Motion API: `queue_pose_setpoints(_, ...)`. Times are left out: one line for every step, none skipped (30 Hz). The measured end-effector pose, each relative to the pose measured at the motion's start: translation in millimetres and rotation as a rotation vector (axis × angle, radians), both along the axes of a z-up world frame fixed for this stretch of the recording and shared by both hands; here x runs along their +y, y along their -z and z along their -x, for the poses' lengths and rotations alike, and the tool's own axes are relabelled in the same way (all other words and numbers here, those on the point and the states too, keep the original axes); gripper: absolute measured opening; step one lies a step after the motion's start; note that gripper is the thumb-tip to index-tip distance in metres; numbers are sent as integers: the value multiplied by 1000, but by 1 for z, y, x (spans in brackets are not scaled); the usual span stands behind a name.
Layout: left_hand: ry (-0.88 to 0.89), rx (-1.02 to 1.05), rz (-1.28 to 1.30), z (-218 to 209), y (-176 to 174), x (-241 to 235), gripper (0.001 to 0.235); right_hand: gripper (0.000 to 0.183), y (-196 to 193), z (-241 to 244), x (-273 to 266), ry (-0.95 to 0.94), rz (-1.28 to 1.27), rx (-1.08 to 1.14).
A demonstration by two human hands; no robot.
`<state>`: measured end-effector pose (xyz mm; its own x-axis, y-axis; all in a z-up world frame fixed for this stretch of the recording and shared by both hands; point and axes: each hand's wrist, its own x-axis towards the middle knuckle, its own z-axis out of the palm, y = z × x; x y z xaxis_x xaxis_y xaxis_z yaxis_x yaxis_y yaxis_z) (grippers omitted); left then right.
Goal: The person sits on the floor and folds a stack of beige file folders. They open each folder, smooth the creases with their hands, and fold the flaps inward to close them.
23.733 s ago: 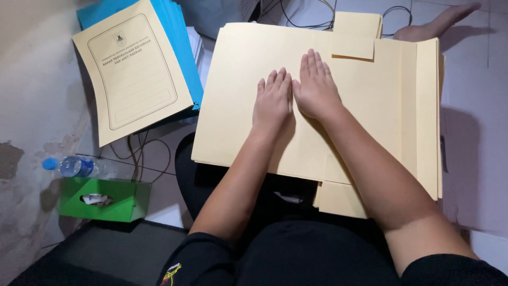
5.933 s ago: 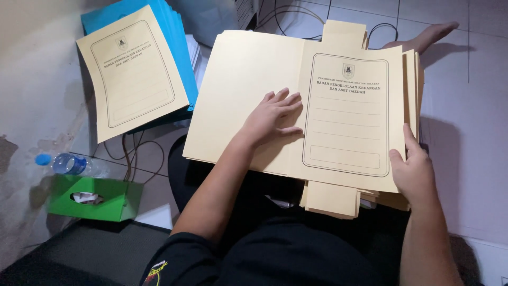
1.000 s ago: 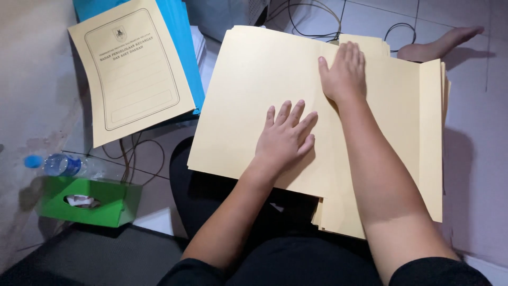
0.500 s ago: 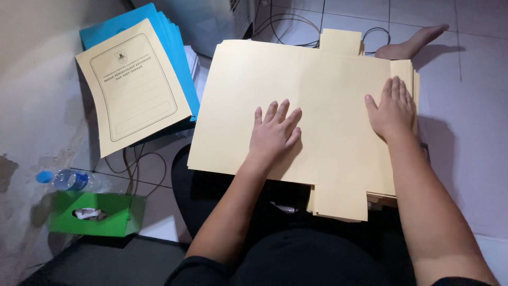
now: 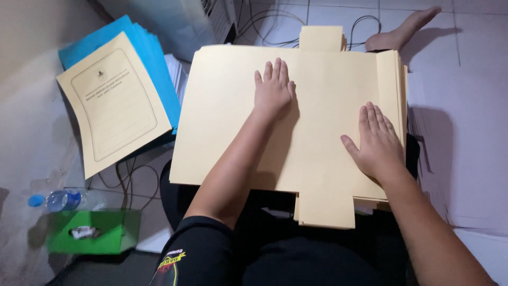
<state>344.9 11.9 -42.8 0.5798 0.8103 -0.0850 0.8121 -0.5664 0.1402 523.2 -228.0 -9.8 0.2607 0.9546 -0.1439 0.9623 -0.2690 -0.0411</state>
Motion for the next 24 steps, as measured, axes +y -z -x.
queue_pose_setpoints(16, -4, -7, -10, 5, 20, 66, 91, 1, -2, 3, 16, -7, -4)
queue_pose_setpoints(14, 8, 1, -21, 10, 39, 67, 91, 3, -3, 5, 11, -2, -16)
queue_pose_setpoints(8, 21, 20, -29, 17, 53, 69, 91, 5, -3, 3, 2, 14, -28)
queue_pose_setpoints(19, 18, 23, -31, 15, 52, 69, 91, 5, -3, 3, 13, 17, -31)
queue_pose_setpoints(-1, 10, 18, -34, 11, 54, 69, 91, 4, -3, 5, 15, 18, -27)
queue_pose_setpoints(-21, 1, 14, -35, 6, 54, 69, 90, 3, -2, 7, 16, 20, -23)
queue_pose_setpoints(-20, 2, 25, -32, 1, 43, 69, 90, 3, -4, 6, 18, 30, -23)
queue_pose_setpoints(-8, -1, 23, -26, -4, 32, 69, 90, 3, -4, 4, 19, 23, -18)
queue_pose_setpoints(-6, -10, 6, -19, -14, 28, 70, 90, 2, -4, 11, 11, 0, -19)
queue_pose_setpoints(-14, -16, 1, -13, -13, 13, 70, 90, 4, -4, 9, 3, -5, -25)
queue_pose_setpoints(9, -28, 11, -4, -14, -1, 68, 90, 5, -4, 8, 1, 2, -37)
queue_pose_setpoints(31, -40, 21, 6, -14, -16, 66, 90, 6, -2, 8, 0, 8, -49)
queue_pose_setpoints(9, -42, 20, 17, -17, -33, 66, 90, 5, 0, 9, -22, 7, -51)
queue_pose_setpoints(63, -42, 30, 27, -21, -49, 66, 91, 4, 1, 11, -5, 6, -44)
queue_pose_setpoints(106, -38, 50, 40, -22, -70, 66, 91, 4, 6, 12, 2, 14, -33)
queue_pose_setpoints(74, -36, 58, 53, -21, -85, 66, 91, 7, 10, 15, -30, 22, -30)
queue_pose_setpoints(128, -55, 58, 66, -20, -97, 67, 96, 10, 16, 20, -22, 32, -62)
queue_pose_setpoints(181, -74, 58, 77, -18, -110, 69, 101, 14, 21, 26, -15, 41, -93)
queue_pose_setpoints(157, -73, 57, 90, -20, -125, 69, 101, 9, 41, 32, -38, 40, -93)
queue_pose_setpoints(138, -149, 36, 100, -22, -140, 67, 104, 4, 60, 39, -89, 56, -61)
queue_pose_setpoints(127, -225, 11, 110, -24, -151, 66, 108, -1, 80, 47, -131, 70, -29)
queue_pose_setpoints(111, -225, 6, 117, -10, -154, 66, 108, -2, 102, 55, -147, 67, -30)
queue_pose_setpoints(85, -448, -3, 122, 4, -154, 68, 105, -4, 122, 62, -206, 56, 5)
queue_pose_setpoints(60, -671, -13, 126, 17, -155, 77, 102, -5, 142, 69, -264, 45, 39)
